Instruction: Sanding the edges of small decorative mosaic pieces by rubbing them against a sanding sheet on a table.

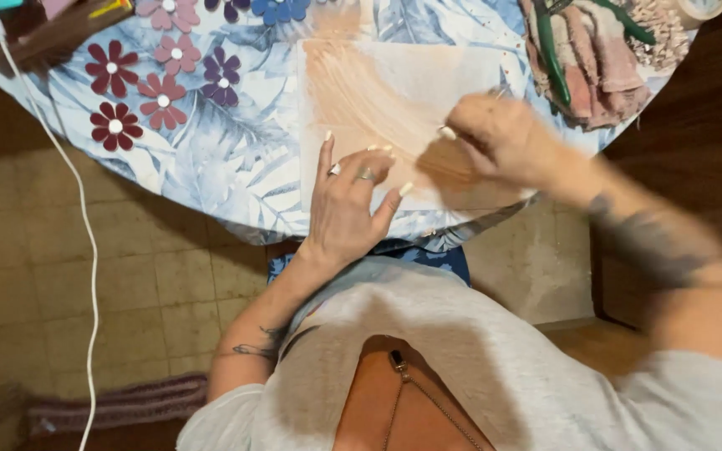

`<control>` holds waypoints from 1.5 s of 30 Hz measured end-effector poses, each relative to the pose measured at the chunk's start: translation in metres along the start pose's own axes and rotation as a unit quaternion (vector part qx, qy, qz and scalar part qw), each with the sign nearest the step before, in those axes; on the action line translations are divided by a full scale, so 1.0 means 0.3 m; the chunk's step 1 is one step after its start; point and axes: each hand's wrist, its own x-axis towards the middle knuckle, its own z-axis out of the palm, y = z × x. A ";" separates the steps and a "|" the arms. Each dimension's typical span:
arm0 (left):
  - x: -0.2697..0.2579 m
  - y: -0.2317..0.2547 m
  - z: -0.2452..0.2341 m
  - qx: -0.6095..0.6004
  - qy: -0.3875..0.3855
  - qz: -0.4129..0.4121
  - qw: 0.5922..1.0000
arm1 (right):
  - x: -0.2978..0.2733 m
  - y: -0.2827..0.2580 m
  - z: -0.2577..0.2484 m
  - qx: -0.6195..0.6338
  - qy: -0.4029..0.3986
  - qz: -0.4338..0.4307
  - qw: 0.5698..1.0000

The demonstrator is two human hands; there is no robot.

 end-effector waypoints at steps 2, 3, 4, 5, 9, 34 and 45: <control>0.052 0.054 -0.024 -0.108 0.025 -0.049 0.993 | 0.035 -0.160 0.037 0.137 0.090 0.057 0.985; 0.074 0.081 -0.038 -0.214 0.048 -0.101 0.971 | 0.055 -0.240 0.060 0.275 0.174 0.112 0.939; 0.083 0.081 -0.013 -0.211 0.050 -0.101 0.971 | 0.075 -0.282 0.056 0.276 0.174 0.108 0.939; 0.086 0.080 0.007 -0.294 0.058 -0.156 0.941 | 0.093 -0.330 0.058 0.347 0.212 0.151 0.901; 0.101 0.062 0.062 -0.372 0.078 -0.251 0.890 | 0.118 -0.376 0.089 0.375 0.296 0.177 0.860; 0.135 0.134 -0.033 -0.423 0.044 -0.202 0.882 | 0.120 -0.399 0.111 0.540 0.298 0.248 0.748; 0.092 0.069 -0.006 -0.281 0.038 -0.155 0.946 | 0.102 -0.362 0.091 0.459 0.240 0.252 0.817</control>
